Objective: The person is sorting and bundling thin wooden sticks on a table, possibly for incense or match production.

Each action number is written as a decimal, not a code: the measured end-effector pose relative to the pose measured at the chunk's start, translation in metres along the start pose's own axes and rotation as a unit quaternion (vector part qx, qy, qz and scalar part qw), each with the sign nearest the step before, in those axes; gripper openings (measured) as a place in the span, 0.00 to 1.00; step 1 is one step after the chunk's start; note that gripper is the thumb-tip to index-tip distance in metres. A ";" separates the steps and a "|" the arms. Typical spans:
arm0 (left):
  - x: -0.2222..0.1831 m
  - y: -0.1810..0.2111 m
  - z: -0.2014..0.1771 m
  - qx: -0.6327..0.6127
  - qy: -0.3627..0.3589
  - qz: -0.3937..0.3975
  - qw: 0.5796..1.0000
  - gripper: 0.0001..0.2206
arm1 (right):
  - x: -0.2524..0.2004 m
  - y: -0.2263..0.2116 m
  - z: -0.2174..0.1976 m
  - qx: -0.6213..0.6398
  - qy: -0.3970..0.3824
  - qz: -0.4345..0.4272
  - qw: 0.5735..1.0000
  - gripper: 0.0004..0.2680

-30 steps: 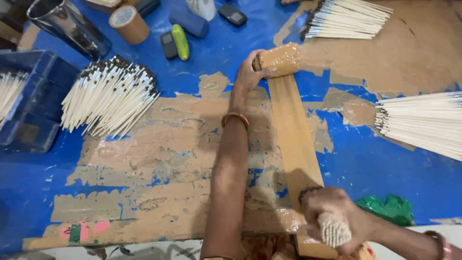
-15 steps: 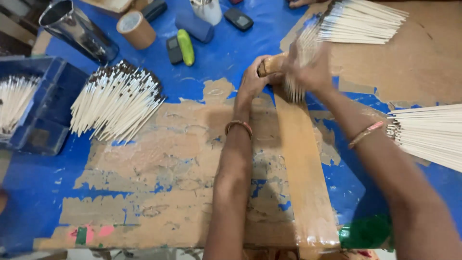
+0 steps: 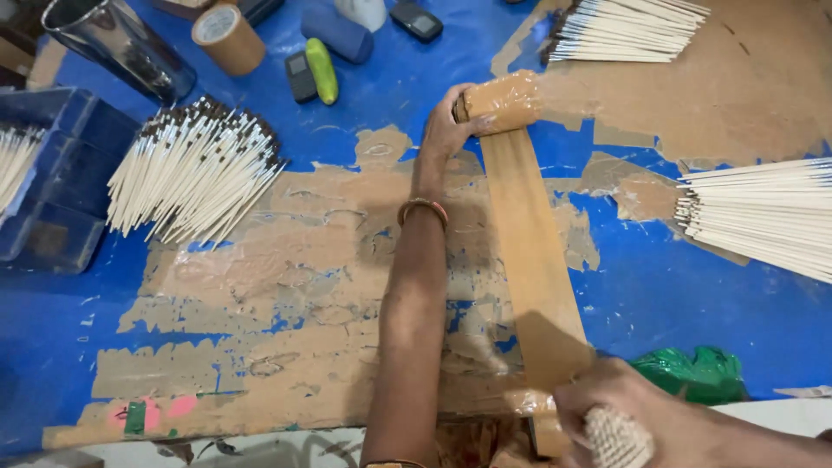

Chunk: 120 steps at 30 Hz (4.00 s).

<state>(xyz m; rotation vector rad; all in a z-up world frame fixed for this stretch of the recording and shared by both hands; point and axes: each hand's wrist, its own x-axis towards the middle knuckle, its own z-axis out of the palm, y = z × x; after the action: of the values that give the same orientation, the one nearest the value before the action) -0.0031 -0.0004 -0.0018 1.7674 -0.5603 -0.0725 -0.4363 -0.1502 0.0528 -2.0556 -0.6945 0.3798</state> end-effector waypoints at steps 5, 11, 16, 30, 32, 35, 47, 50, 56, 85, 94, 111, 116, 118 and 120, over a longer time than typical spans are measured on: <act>0.001 -0.007 0.001 0.001 -0.007 0.001 1.000 0.33 | 0.082 0.073 -0.044 0.186 0.084 0.085 0.975 0.20; 0.005 -0.040 0.000 -0.010 -0.023 0.035 0.999 0.33 | 0.241 0.062 -0.141 0.140 0.229 -0.207 0.941 0.13; 0.009 -0.033 -0.010 -0.066 -0.039 0.072 0.994 0.30 | 0.258 0.047 -0.153 0.167 0.364 -0.106 0.910 0.14; -0.005 -0.016 0.003 -0.027 -0.019 0.028 0.999 0.29 | 0.016 -0.025 0.006 0.147 0.191 -0.172 0.955 0.21; -0.004 -0.013 0.005 -0.025 -0.013 0.036 0.999 0.29 | 0.008 -0.012 0.008 0.149 0.183 -0.060 0.970 0.13; -0.001 0.005 0.000 0.000 -0.002 0.012 1.000 0.30 | 0.026 -0.006 -0.008 0.211 0.132 -0.100 0.963 0.08; 0.014 -0.024 0.001 0.009 -0.014 0.027 0.999 0.29 | 0.237 0.064 -0.199 0.161 0.442 0.010 0.882 0.07; 0.002 -0.033 0.001 0.026 -0.006 0.031 0.999 0.29 | 0.242 0.084 -0.172 0.125 0.453 -0.029 0.882 0.08; 0.012 -0.026 -0.004 0.038 -0.008 0.057 0.998 0.29 | 0.194 0.029 -0.168 0.079 0.394 0.002 0.916 0.10; 0.022 -0.035 0.000 -0.026 -0.040 0.052 0.998 0.30 | 0.203 0.043 -0.127 0.049 0.327 -0.041 0.943 0.10; -0.001 -0.009 -0.003 -0.004 -0.010 0.015 1.000 0.32 | -0.012 0.009 0.014 0.141 0.067 -0.239 0.958 0.10; 0.004 -0.010 -0.001 -0.016 -0.011 -0.006 1.000 0.31 | 0.210 0.048 -0.171 0.058 0.382 0.048 0.921 0.09; -0.006 0.002 -0.003 -0.015 -0.023 -0.001 1.000 0.30 | 0.231 0.067 -0.175 0.051 0.434 -0.057 0.898 0.07; -0.003 -0.004 -0.001 0.008 -0.016 0.007 1.000 0.30 | 0.225 0.070 -0.170 0.046 0.407 -0.044 0.911 0.07; 0.003 -0.005 -0.006 0.035 -0.013 0.017 0.999 0.30 | 0.214 0.064 -0.176 0.043 0.386 -0.033 0.921 0.07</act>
<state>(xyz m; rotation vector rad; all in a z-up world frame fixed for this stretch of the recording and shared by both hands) 0.0030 0.0044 -0.0042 1.8273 -0.6169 -0.0528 -0.1553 -0.1648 0.0940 -1.8738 -0.2471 -0.4300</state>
